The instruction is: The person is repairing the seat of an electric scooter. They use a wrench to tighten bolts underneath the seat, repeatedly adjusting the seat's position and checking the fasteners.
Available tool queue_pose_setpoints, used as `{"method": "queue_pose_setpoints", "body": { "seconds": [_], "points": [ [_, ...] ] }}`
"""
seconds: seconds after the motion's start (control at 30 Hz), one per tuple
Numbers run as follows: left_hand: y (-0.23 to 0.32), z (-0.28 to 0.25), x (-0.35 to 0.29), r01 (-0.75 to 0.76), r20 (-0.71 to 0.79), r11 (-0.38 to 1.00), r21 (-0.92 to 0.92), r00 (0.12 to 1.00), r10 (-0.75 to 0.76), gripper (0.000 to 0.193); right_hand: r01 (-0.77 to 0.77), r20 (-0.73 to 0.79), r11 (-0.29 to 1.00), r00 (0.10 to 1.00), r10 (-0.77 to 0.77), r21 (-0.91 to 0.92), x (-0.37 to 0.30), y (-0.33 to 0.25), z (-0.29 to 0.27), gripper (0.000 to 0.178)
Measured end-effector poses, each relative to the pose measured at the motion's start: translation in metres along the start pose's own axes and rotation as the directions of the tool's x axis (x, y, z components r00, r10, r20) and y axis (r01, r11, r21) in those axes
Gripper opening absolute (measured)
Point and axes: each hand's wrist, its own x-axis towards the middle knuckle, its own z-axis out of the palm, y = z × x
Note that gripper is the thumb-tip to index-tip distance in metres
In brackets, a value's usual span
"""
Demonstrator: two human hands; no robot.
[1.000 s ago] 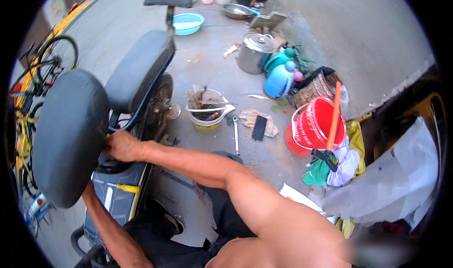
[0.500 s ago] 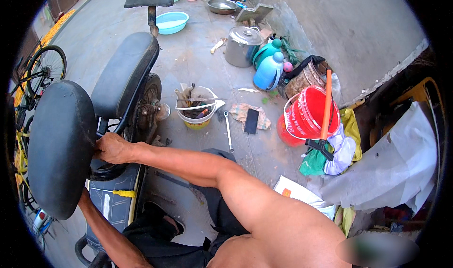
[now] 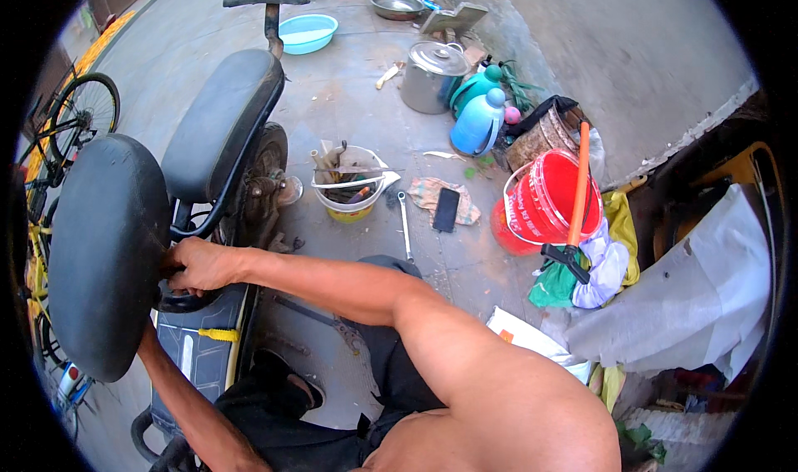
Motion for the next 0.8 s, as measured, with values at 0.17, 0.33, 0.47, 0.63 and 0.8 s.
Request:
{"method": "queue_pose_setpoints", "body": {
  "seconds": [0.17, 0.33, 0.47, 0.63, 0.8],
  "points": [
    [0.028, -0.011, 0.013, 0.23, 0.2, 0.962, -0.15, 0.959, -0.198, 0.051, -0.182, 0.089, 0.966, 0.982, 0.168, 0.182, 0.0, -0.005, -0.001, 0.035],
    [0.06, -0.03, 0.012, 0.231, 0.211, 0.972, -0.032, 0.953, -0.219, 0.034, -0.269, -0.025, 0.961, 0.962, 0.271, 0.065, -0.013, -0.002, -0.02, 0.037],
    [0.114, -0.06, 0.053, 0.346, 0.085, 0.928, -0.135, 0.938, -0.337, 0.024, -0.314, -0.047, 0.949, 0.949, 0.313, -0.022, -0.026, -0.003, -0.03, 0.031],
    [0.132, -0.056, 0.048, 0.719, 0.462, 0.56, -0.411, 0.694, -0.552, 0.016, -0.303, 0.049, 0.935, 0.947, 0.317, -0.186, -0.021, -0.01, -0.02, 0.031],
    [0.145, -0.068, 0.068, 0.787, 0.643, 0.489, -0.375, 0.601, -0.475, 0.013, -0.346, 0.012, 0.936, 0.938, 0.348, -0.065, -0.024, -0.019, -0.031, 0.031]
  ]
}}
